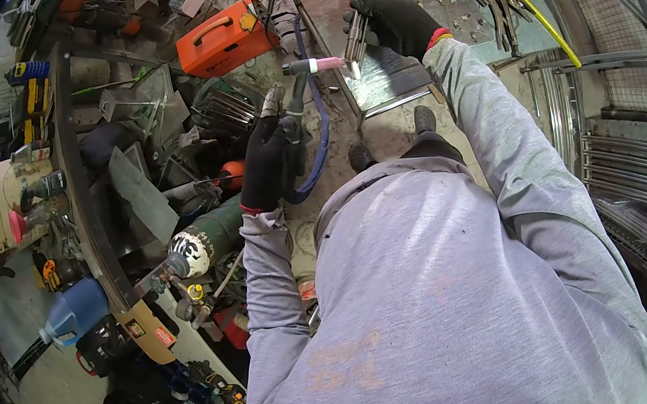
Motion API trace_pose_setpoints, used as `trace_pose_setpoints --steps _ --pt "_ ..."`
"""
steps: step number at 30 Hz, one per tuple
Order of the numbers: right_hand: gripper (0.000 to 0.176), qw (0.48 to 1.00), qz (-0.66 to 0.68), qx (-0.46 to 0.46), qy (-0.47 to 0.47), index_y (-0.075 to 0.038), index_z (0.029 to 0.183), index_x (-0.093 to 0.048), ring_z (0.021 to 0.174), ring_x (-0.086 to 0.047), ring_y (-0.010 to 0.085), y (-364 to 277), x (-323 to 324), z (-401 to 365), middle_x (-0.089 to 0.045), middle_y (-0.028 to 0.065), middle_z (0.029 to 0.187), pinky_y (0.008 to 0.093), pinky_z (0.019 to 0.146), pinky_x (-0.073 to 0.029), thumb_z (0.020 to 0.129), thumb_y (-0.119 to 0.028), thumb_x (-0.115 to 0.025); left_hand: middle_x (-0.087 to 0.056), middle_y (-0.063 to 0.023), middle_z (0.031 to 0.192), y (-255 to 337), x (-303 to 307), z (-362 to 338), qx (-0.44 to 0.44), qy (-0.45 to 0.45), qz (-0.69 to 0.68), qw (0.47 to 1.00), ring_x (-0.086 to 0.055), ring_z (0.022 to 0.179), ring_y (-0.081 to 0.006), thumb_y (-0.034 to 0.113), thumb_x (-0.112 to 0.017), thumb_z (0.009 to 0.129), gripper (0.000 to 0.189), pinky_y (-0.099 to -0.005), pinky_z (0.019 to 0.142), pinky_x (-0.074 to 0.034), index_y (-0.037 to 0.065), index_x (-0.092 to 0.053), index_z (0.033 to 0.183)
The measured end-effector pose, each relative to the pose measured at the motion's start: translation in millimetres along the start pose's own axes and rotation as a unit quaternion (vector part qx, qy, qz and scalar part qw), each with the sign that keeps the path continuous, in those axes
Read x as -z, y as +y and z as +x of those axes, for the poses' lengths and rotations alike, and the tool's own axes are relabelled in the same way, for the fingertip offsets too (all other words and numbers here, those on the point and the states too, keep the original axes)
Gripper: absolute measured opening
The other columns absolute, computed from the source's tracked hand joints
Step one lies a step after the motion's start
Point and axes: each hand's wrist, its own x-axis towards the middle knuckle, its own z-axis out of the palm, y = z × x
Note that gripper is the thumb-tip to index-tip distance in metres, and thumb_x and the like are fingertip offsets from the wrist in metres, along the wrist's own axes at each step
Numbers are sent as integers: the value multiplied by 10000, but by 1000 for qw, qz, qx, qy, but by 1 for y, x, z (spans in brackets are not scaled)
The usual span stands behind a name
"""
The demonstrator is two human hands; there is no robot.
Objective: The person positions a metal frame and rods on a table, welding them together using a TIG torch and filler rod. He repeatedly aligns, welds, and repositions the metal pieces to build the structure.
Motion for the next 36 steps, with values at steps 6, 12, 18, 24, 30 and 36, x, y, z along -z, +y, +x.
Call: trace_pose_setpoints --steps 6,12,18,24,30,36 --pt "238 1000 -1 -6 -1 -41 1203 -641 972 -768 246 -1 -1 -3 -771 113 1100 361 834 -648 1065 -231 -677 -655 -12 923 -12 7 4 6 13 -15 1000 -598 620 -111 252 -645 1055 405 -293 489 -479 72 -596 1414" --pt "229 1000 30 -3 -2 -39 1196 -641 966 -769 255 0 -2 -1 -769 118 1086 372 836 -653 1063 -222 -678 -662 -2 1027 -12 5 4 -41 24 21 999 -582 788 -79 263 -654 1055 454 -272 636 -497 48 -600 1452" --pt "242 1000 16 -7 7 -39 1189 -660 1014 -753 257 -1 -5 -2 -763 123 1113 381 864 -637 1054 -237 -691 -653 0 1036 -5 -2 -3 -24 27 29 999 -567 774 -75 263 -644 1073 466 -266 634 -486 61 -581 1488" --pt "425 978 -163 9 130 -123 1237 -776 1358 -561 223 -13 -22 -31 -714 140 1329 450 1024 -471 958 -443 -790 -643 7 917 3 -15 -11 41 49 15 998 -536 583 -78 266 -614 1096 456 -263 496 -439 113 -543 1519" --pt "319 997 -77 16 22 -8 1223 -669 960 -762 195 9 14 12 -777 102 1141 304 802 -628 1044 -268 -714 -636 -18 1079 -4 -7 -13 -79 11 170 982 -581 813 -81 151 -533 1113 531 -253 699 -497 62 -428 1625" --pt "269 997 -60 -8 40 -26 1196 -661 963 -765 214 9 14 18 -776 115 1113 327 811 -643 1040 -239 -719 -598 -26 1125 -9 -16 -9 -120 -7 150 981 -557 870 -81 132 -512 1115 562 -252 770 -480 51 -378 1655"
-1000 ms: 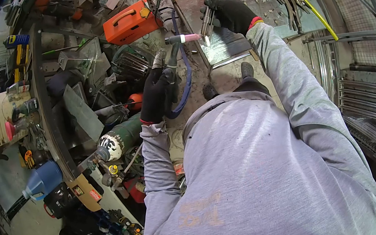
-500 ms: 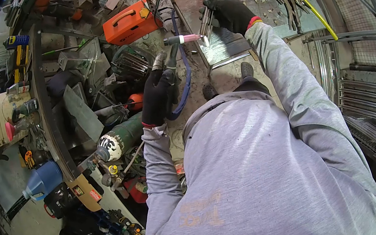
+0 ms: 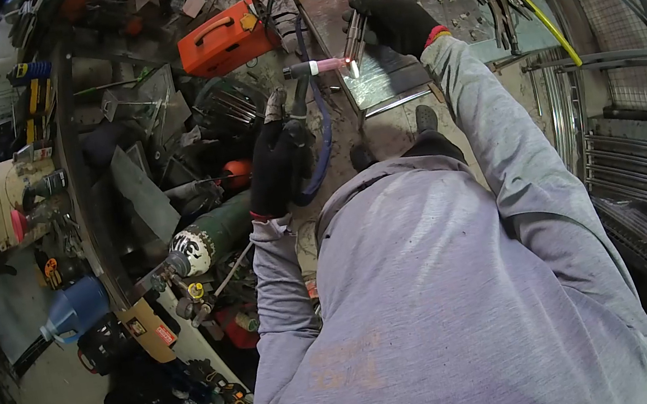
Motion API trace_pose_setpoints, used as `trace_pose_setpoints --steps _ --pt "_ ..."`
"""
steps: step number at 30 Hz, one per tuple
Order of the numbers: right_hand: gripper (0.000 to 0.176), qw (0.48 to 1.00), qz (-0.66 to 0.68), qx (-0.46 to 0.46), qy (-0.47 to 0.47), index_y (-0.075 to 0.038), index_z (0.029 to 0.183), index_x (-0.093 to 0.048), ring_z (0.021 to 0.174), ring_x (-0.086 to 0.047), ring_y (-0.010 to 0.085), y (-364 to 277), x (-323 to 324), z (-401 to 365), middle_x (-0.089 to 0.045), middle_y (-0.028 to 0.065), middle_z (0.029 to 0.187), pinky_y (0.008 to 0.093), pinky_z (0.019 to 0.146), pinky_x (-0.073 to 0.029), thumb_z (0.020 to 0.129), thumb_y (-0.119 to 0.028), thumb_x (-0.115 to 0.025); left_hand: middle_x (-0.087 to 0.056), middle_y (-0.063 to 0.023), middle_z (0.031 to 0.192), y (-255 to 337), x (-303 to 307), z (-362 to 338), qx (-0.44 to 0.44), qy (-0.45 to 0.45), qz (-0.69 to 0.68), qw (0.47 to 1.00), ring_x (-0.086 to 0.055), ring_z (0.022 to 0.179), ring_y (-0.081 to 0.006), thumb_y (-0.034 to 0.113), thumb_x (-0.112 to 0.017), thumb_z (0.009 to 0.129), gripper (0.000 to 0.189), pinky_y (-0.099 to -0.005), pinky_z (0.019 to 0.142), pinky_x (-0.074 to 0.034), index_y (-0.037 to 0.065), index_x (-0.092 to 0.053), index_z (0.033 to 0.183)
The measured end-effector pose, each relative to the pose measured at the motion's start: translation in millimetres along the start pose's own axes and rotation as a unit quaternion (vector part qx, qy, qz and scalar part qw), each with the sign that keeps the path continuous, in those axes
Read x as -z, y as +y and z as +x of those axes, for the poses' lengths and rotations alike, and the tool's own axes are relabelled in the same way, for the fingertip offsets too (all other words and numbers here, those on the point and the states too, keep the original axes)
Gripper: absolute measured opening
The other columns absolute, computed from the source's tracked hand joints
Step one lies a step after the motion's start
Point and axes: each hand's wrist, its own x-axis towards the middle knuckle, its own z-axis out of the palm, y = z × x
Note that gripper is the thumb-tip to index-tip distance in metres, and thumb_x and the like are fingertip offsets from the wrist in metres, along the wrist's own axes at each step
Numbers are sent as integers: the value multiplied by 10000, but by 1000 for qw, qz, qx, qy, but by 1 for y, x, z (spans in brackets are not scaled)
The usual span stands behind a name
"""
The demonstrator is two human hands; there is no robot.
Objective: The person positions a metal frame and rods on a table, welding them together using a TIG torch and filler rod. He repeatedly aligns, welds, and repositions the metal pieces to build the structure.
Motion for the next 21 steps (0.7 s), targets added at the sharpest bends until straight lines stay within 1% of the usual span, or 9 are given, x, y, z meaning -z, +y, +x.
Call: trace_pose_setpoints --steps 1,2,4,8,10,14,16,19,21 --pt "256 1000 4 -2 0 -29 1191 -660 959 -766 220 -2 -1 -2 -776 116 1100 327 809 -645 1038 -226 -720 -573 41 906 -6 0 1 1 15 -20 1000 -507 682 -42 186 -572 1091 603 -240 571 -443 145 -404 1669" --pt "256 1000 4 -2 1 -29 1191 -660 959 -766 220 -4 -3 -4 -776 116 1100 327 809 -645 1038 -226 -720 -573 41 906 -11 1 0 1 15 -20 1000 -507 682 -42 186 -572 1091 603 -240 571 -443 145 -404 1669" --pt "230 1000 -19 -1 -1 -32 1178 -660 950 -767 216 -5 -4 -4 -776 113 1068 329 798 -651 1038 -205 -718 -579 29 893 3 -4 -4 56 30 -85 994 -519 647 -55 190 -570 1093 607 -249 544 -448 160 -394 1673" --pt "216 1000 -15 9 4 -36 1161 -662 926 -770 212 4 2 3 -776 102 1034 334 782 -655 1045 -214 -705 -581 21 875 18 -10 -9 96 45 -126 986 -525 609 -70 196 -567 1095 610 -264 521 -455 162 -381 1675" --pt "225 967 -151 192 -69 -38 1151 -659 891 -771 205 23 18 23 -775 97 1018 322 726 -653 1048 -233 -703 -582 21 864 16 -9 -9 98 49 -149 983 -524 600 -73 198 -563 1096 620 -267 518 -459 157 -362 1681" --pt "233 978 -104 171 -55 -39 1142 -659 861 -771 204 13 -1 0 -775 95 1013 305 675 -644 1047 -247 -706 -576 21 863 8 -7 -6 97 50 -125 986 -518 592 -73 193 -559 1098 625 -267 516 -461 151 -348 1684" --pt "236 996 80 33 2 -39 1139 -664 856 -772 200 -1 -15 -19 -777 96 1014 289 653 -637 1045 -250 -713 -571 50 929 11 -10 -5 66 51 -116 990 -533 717 -41 249 -567 1114 579 -236 599 -469 129 -411 1659" --pt "236 999 28 34 8 -41 1135 -670 847 -770 198 -2 -14 -14 -778 95 1020 284 656 -636 1045 -254 -715 -567 51 927 20 -10 -6 85 42 -132 987 -518 699 -37 234 -557 1118 595 -230 589 -456 121 -378 1674" --pt "238 998 49 33 10 -40 1137 -670 847 -769 197 4 -13 -9 -778 95 1025 282 657 -636 1046 -255 -714 -565 53 922 18 -10 -6 81 42 -131 987 -507 690 -34 231 -552 1120 599 -225 582 -446 116 -367 1677"
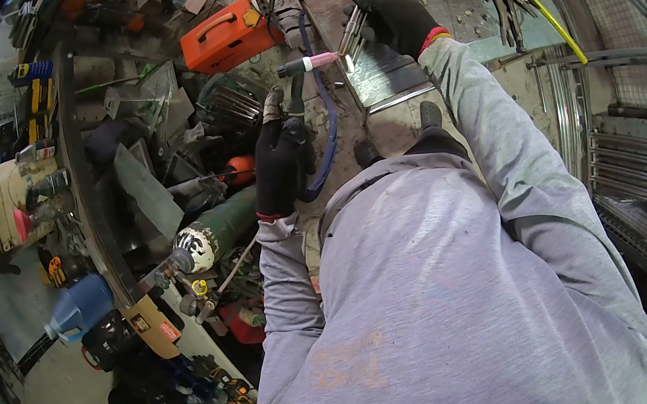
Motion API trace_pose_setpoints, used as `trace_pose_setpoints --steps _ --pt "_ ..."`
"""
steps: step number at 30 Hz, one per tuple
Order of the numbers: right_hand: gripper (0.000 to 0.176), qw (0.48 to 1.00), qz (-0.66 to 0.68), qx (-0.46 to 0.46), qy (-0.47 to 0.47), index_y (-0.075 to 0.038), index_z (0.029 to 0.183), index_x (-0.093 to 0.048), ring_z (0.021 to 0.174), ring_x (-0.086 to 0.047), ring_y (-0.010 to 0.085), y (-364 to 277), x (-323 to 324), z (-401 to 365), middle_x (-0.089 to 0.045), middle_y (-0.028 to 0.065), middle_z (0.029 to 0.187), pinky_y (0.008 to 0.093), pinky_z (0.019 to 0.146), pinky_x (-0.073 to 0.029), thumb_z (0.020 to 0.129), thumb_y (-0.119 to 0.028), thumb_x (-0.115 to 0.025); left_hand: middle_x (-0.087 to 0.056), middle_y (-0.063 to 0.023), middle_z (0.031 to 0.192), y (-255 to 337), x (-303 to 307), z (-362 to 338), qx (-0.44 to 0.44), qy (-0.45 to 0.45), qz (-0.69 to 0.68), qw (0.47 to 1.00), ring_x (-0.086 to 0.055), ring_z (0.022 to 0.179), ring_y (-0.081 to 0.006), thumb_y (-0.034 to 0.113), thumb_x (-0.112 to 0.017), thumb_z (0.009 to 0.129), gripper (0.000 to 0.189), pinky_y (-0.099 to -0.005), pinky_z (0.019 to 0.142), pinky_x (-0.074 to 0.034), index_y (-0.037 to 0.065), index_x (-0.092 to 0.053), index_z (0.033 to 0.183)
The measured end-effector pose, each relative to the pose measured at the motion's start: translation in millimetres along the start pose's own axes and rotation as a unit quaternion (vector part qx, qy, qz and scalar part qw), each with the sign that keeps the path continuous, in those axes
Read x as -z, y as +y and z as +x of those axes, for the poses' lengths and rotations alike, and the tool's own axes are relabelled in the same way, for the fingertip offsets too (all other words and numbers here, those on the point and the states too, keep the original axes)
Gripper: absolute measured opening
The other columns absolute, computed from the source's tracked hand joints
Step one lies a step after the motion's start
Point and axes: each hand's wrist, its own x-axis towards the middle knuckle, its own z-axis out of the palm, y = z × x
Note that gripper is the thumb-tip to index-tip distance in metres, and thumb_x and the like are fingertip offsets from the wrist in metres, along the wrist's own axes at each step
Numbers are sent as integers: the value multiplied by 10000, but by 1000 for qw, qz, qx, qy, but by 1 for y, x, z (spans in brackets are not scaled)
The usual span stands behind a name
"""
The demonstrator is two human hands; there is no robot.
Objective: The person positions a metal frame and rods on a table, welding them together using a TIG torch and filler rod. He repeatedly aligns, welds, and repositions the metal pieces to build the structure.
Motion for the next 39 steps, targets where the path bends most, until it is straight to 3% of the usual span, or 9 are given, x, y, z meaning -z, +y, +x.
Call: trace_pose_setpoints --steps 4,20,22,23,24,26,33,35,39 --pt "235 957 -227 171 -56 -41 1137 -671 841 -765 196 27 22 38 -778 98 1034 282 652 -631 1050 -256 -711 -553 60 900 -1 2 0 -4 0 9 1000 -486 671 -27 226 -540 1127 603 -215 562 -420 109 -342 1684" --pt "299 996 -51 71 29 7 1230 -673 912 -756 218 2 -1 -3 -774 125 1101 345 795 -627 1061 -239 -689 -616 0 943 -28 4 -3 -26 26 56 998 -562 714 -82 166 -588 1087 595 -251 592 -478 75 -401 1644" --pt "323 709 -566 417 -43 17 1255 -668 977 -760 217 10 21 9 -775 124 1140 349 845 -624 1059 -240 -688 -609 -2 924 -42 11 -1 -6 24 20 999 -567 684 -90 193 -617 1082 605 -262 568 -486 69 -406 1636" --pt "323 941 -215 252 -72 14 1251 -667 999 -758 226 46 38 63 -771 132 1149 344 840 -630 1046 -232 -707 -606 -3 914 -45 12 -1 4 24 2 1000 -569 668 -94 206 -631 1080 611 -268 556 -490 66 -408 1631" --pt "323 941 -215 253 -72 14 1251 -667 999 -758 226 48 38 66 -771 132 1149 344 840 -630 1046 -232 -707 -606 -3 914 -45 8 -2 3 24 2 1000 -569 668 -94 206 -631 1080 611 -268 556 -490 66 -408 1631" --pt "306 966 -91 225 -91 7 1235 -668 965 -760 235 52 41 70 -770 133 1116 337 818 -634 1037 -222 -718 -624 -45 1028 -47 -3 -10 -333 118 310 883 -622 801 -129 139 -585 1074 427 -265 660 -534 18 -529 1479" --pt "262 961 -141 223 -83 -9 1185 -670 920 -764 236 43 36 59 -765 118 1061 330 743 -636 1039 -222 -715 -684 -101 1094 -92 26 -20 -310 216 403 834 -675 979 -258 0 -641 936 345 -354 762 -575 45 -594 1275" --pt "252 969 -182 151 -69 -10 1180 -669 932 -763 233 33 33 50 -766 121 1075 331 734 -638 1046 -220 -704 -651 -82 1087 -78 11 -25 -76 209 -136 965 -660 899 -189 47 -518 1065 322 -311 736 -552 21 -542 1386" --pt "273 991 -119 53 -37 -16 1162 -673 841 -745 211 2 10 12 -754 95 981 318 685 -616 1038 -253 -720 -656 -83 1053 -144 40 -13 -109 208 -151 960 -673 915 -195 29 -523 1056 344 -317 729 -549 38 -555 1398"
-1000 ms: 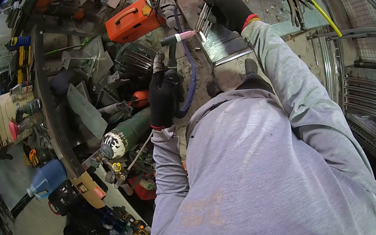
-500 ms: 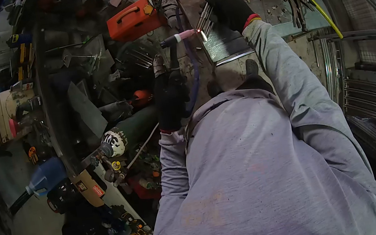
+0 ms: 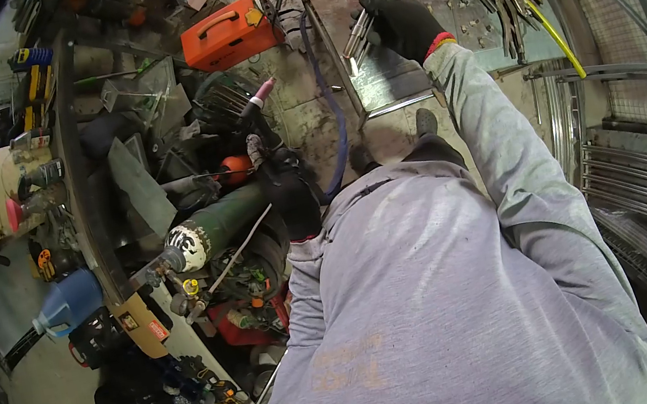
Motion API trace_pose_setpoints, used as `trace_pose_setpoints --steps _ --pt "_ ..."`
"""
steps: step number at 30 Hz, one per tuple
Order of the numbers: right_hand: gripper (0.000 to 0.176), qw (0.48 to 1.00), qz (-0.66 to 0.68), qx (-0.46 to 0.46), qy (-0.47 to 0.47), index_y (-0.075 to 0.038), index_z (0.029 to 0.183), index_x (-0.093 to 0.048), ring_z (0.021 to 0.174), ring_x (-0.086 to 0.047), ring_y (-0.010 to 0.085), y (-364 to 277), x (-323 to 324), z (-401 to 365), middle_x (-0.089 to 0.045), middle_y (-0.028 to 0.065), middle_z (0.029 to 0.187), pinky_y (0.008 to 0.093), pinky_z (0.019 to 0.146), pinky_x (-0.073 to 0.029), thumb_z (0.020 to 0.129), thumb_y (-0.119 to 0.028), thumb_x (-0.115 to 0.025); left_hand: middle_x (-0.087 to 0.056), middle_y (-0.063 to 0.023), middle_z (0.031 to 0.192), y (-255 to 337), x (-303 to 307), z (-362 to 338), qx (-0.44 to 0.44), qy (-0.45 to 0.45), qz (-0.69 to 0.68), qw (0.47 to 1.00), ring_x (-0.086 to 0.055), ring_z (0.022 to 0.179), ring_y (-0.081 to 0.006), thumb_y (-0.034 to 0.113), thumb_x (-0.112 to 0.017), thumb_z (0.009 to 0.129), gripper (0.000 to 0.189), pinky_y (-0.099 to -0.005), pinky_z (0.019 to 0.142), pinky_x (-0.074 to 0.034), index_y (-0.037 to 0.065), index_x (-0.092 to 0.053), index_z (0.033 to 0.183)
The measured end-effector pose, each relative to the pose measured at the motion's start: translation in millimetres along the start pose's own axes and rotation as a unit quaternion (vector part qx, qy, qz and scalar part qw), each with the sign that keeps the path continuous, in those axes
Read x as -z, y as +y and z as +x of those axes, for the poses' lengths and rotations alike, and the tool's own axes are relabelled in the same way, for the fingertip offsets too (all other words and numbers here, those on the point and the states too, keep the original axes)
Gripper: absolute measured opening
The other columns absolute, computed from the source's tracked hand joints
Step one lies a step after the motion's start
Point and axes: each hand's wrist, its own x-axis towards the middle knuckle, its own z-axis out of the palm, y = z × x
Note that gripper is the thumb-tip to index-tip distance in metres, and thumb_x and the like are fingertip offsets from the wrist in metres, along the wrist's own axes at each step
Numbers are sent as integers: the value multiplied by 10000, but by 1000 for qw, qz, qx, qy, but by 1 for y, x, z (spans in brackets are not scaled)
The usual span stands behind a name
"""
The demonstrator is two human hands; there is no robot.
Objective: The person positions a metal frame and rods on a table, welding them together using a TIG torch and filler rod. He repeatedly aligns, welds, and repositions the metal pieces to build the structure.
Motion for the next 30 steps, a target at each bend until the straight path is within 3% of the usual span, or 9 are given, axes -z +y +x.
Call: trace_pose_setpoints --steps 2,5,6,8,11,13,19,22,30 --pt "281 996 52 -56 50 -42 1094 -701 726 -701 181 -17 -6 -28 -718 54 863 308 631 -583 1010 -303 -761 -660 -44 944 -24 15 3 -96 56 217 970 -637 675 -177 168 -485 1084 183 -333 580 -534 132 -603 1219" --pt "356 986 30 -44 159 -77 835 -685 582 -593 125 -25 -9 -69 -663 32 739 305 534 -476 973 -392 -776 -654 -28 890 -11 -2 -1 -158 60 294 941 -635 658 -166 222 -480 1109 156 -320 552 -517 149 -611 1154" --pt "237 988 52 -43 138 -85 962 -724 657 -666 165 -15 9 -72 -690 27 800 307 610 -567 970 -312 -793 -654 -28 890 -1 -9 -3 -157 61 287 943 -635 658 -166 222 -480 1109 156 -320 552 -517 149 -611 1154" --pt "227 986 55 -57 149 -81 964 -723 662 -673 167 1 28 -78 -692 31 800 307 617 -574 972 -300 -783 -653 -14 860 18 -18 -2 15 26 -23 999 -628 627 -163 265 -480 1125 172 -312 528 -502 170 -621 1103" --pt "206 975 105 -76 180 -55 994 -730 709 -724 185 14 38 -89 -728 53 842 337 671 -624 990 -261 -725 -642 2 823 -16 20 21 59 -5 -92 994 -606 592 -162 296 -478 1132 202 -298 517 -489 183 -631 1063" --pt "210 989 -70 -2 127 -37 1040 -733 725 -743 215 29 52 -92 -757 84 891 365 692 -644 992 -240 -704 -647 1 863 -6 -12 12 14 16 -77 997 -603 611 -144 285 -498 1132 191 -285 527 -487 173 -638 1197" --pt "318 968 248 -34 22 28 1251 -620 981 -751 288 56 61 -81 -737 184 1096 422 895 -630 1006 -171 -658 -642 15 975 -10 -11 13 -137 -1 261 956 -589 691 -97 143 -515 1119 508 -261 574 -492 204 -446 1619" --pt "362 955 288 -17 -72 11 1311 -572 1069 -732 306 49 67 -96 -709 192 1183 434 966 -609 1007 -155 -675 -623 21 1025 3 -21 4 -89 -3 201 976 -573 740 -84 129 -517 1119 537 -252 624 -492 177 -421 1645" --pt "431 981 196 -4 -2 5 1472 -532 1123 -727 320 28 78 -117 -703 139 1249 481 998 -614 1064 -96 -625 -594 20 1104 11 -16 2 -83 -13 203 976 -561 796 -82 97 -554 1090 588 -262 667 -501 136 -399 1656"
